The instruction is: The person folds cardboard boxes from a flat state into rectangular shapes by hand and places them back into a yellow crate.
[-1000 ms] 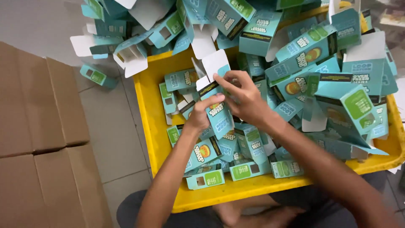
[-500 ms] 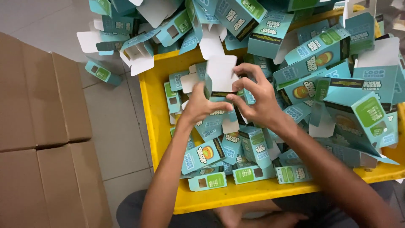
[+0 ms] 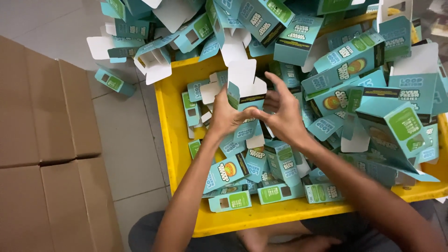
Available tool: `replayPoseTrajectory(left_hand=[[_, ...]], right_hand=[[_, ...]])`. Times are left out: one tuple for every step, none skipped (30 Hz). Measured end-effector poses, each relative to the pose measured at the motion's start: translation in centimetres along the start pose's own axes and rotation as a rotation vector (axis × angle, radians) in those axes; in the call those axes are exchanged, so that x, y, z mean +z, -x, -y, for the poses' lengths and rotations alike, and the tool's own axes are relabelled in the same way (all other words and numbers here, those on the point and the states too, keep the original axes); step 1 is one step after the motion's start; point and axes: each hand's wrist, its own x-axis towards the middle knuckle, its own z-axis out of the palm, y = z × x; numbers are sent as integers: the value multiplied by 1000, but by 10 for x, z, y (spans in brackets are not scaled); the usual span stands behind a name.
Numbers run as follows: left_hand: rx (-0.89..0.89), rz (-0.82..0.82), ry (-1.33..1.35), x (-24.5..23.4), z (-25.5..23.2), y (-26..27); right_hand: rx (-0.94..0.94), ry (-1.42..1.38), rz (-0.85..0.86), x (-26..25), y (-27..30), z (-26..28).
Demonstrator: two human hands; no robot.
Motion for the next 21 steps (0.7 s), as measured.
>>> replayPoseTrajectory(left_hand=[[-1,-1,0,0,0,0],[15,12,30,1,0,0],[31,26,59,2,0,0],[33,26,59,-3,0,1],[36,70,131,-7,-1,2],[43,113,201,-12,-2,2],[49,113,199,-14,2,0],[48,119,212,-16,7,-2],[47,124,226,-18,11,-3],[49,126,226,-16,16,-4],[50,84,213,-13,21,-5],[53,38,200,-12,25,-6],[56,37,199,-11,27,-5],[62,17,186,-10,28,-5],[68,-4,174,-9,28,-6],[75,-2,174,-9,28,-6],[58,-14,183,-8,27,-6],[37,-27,191,-7,27,-4],[43,-27,190,-7,26,-3],[33,-29,194,-7,25,-3],[22,-31,199,-6,25,-2]], right_hand=[[0,0,1,0,1,0],[1,-57,-15,-1,1,0],[2,-114,-32,-2,1,0],[0,-113,-33,-4,0,3],[-9,-129,-44,-5,-1,6],[-21,-146,-56,-7,-3,10],[-27,-146,-56,-7,-3,11],[-22,-148,-66,-7,-2,11],[-18,-151,-75,-7,-2,11],[-19,-151,-77,-7,-3,9],[-21,-144,-81,-7,-3,7],[-25,-137,-82,-6,-4,5],[-28,-137,-82,-6,-4,5],[-19,-150,-83,-5,-4,6],[-10,-162,-83,-5,-5,7],[-17,-160,-87,-5,-5,5],[-2,-183,-93,-5,-6,3],[14,-208,-98,-6,-6,0],[9,-207,-99,-6,-5,1],[10,-212,-108,-7,-5,2],[11,-216,-117,-8,-4,3]])
